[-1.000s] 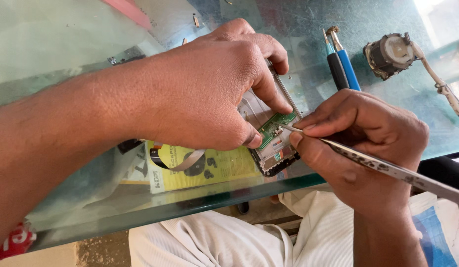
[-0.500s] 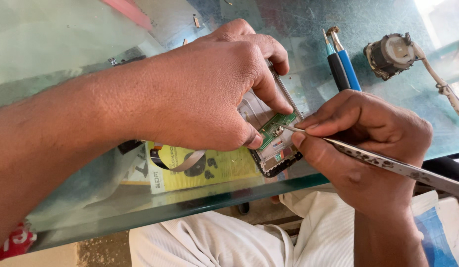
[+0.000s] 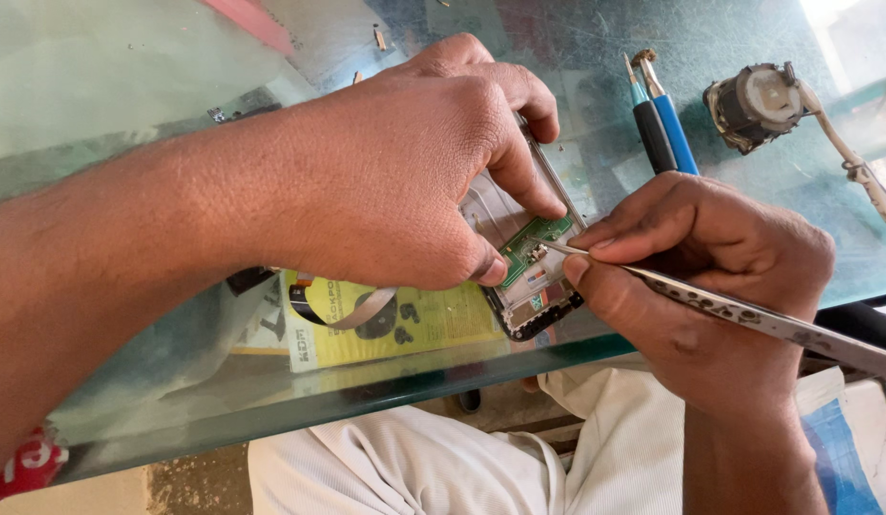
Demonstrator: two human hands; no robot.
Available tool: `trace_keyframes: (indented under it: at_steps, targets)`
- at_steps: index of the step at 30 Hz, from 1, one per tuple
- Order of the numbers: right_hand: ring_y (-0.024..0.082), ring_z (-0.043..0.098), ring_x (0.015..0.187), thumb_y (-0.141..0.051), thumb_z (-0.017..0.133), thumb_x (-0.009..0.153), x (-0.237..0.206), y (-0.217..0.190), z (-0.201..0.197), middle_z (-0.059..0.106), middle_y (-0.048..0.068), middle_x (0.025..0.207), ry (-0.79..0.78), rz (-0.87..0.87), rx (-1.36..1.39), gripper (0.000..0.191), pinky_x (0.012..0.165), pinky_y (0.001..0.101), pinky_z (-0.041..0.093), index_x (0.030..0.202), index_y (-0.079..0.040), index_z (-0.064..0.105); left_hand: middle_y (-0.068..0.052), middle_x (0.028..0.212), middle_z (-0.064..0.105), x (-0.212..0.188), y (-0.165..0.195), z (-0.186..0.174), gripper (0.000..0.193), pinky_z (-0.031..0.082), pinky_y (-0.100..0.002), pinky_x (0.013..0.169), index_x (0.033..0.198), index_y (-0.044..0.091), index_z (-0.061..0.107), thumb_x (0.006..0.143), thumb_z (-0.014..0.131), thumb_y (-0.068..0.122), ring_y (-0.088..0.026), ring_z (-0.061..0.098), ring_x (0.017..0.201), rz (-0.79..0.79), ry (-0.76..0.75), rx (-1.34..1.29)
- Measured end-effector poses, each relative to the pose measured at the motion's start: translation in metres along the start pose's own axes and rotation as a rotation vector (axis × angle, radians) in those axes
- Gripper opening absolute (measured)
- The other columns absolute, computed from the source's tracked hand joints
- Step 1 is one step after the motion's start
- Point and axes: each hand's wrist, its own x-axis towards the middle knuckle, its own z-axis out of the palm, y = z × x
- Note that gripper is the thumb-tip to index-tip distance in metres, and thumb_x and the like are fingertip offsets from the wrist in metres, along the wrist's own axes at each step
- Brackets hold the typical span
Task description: The person works on a disassembled smartphone lying on a glass work table, using a screwdriver and long tweezers to pry a small green circuit board out of the phone chassis. They then hold the removed board in one hand and continue working on its edge with the tweezers, manipulating small components on the board.
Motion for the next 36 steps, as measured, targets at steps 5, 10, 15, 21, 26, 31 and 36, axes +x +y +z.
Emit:
trace_keyframes:
  at_steps: [5, 10, 15, 21, 26, 31, 36]
  targets:
    - [0.011, 0.069, 0.074, 0.009, 0.078, 0.082, -0.0003, -0.0002, 0.0005, 0.071, 0.014, 0.088, 0.015, 0.027, -0.005, 0.015, 0.064, 0.0203, 0.055, 0.083, 0.002, 0.065, -0.011, 0.141, 0.059, -0.0019, 0.0007, -0.0015, 0.051, 0.039, -0.043, 0.110, 0.115, 0.021, 0.084, 0.065, 0.089, 0.030, -0.031, 0.045, 0.137, 0.014, 0.000, -0.005]
    - [0.009, 0.069, 0.073, 0.010, 0.078, 0.084, 0.0001, -0.0008, -0.0009, 0.071, 0.014, 0.090, -0.007, -0.027, 0.009, 0.015, 0.064, 0.0177, 0.055, 0.086, 0.002, 0.066, -0.011, 0.141, 0.058, -0.0013, 0.0019, -0.0011, 0.051, 0.040, -0.042, 0.109, 0.115, 0.022, 0.083, 0.065, 0.088, 0.029, -0.031, 0.045, 0.138, 0.007, -0.001, -0.029]
    - [0.010, 0.069, 0.074, 0.010, 0.079, 0.081, -0.0002, -0.0023, -0.0002, 0.071, 0.014, 0.086, -0.003, 0.010, -0.014, 0.015, 0.064, 0.0198, 0.055, 0.082, 0.002, 0.066, -0.011, 0.141, 0.059, -0.0011, 0.0022, -0.0008, 0.052, 0.040, -0.043, 0.110, 0.115, 0.022, 0.083, 0.064, 0.088, 0.030, -0.031, 0.045, 0.137, 0.015, 0.004, -0.015]
    - [0.010, 0.069, 0.075, 0.010, 0.078, 0.085, -0.0001, 0.0002, 0.0002, 0.071, 0.014, 0.089, 0.015, -0.020, -0.013, 0.015, 0.067, 0.0196, 0.056, 0.085, 0.002, 0.065, -0.011, 0.141, 0.058, -0.0007, 0.0014, -0.0012, 0.052, 0.040, -0.042, 0.109, 0.116, 0.022, 0.083, 0.065, 0.088, 0.029, -0.031, 0.045, 0.137, 0.019, 0.000, -0.022]
    - [0.010, 0.069, 0.072, 0.009, 0.078, 0.084, 0.0000, 0.0004, -0.0025, 0.072, 0.014, 0.090, -0.002, -0.013, 0.018, 0.015, 0.063, 0.0182, 0.055, 0.086, 0.002, 0.066, -0.012, 0.141, 0.058, -0.0018, 0.0027, -0.0014, 0.051, 0.041, -0.042, 0.108, 0.115, 0.022, 0.083, 0.065, 0.088, 0.030, -0.031, 0.045, 0.137, 0.015, 0.004, -0.049]
    - [0.010, 0.068, 0.072, 0.009, 0.078, 0.085, -0.0005, -0.0003, -0.0026, 0.072, 0.014, 0.089, 0.009, 0.013, -0.024, 0.014, 0.066, 0.0199, 0.054, 0.086, 0.002, 0.066, -0.012, 0.142, 0.058, -0.0008, 0.0023, -0.0008, 0.051, 0.039, -0.043, 0.110, 0.116, 0.022, 0.083, 0.065, 0.088, 0.029, -0.032, 0.045, 0.137, 0.022, 0.006, -0.001]
    - [0.009, 0.069, 0.073, 0.010, 0.078, 0.085, -0.0004, 0.0013, -0.0037, 0.071, 0.013, 0.091, -0.017, -0.035, 0.021, 0.015, 0.064, 0.0177, 0.055, 0.087, 0.002, 0.065, -0.012, 0.141, 0.059, -0.0001, 0.0024, -0.0003, 0.051, 0.040, -0.043, 0.110, 0.116, 0.023, 0.084, 0.066, 0.088, 0.029, -0.031, 0.046, 0.136, 0.017, -0.005, -0.024]
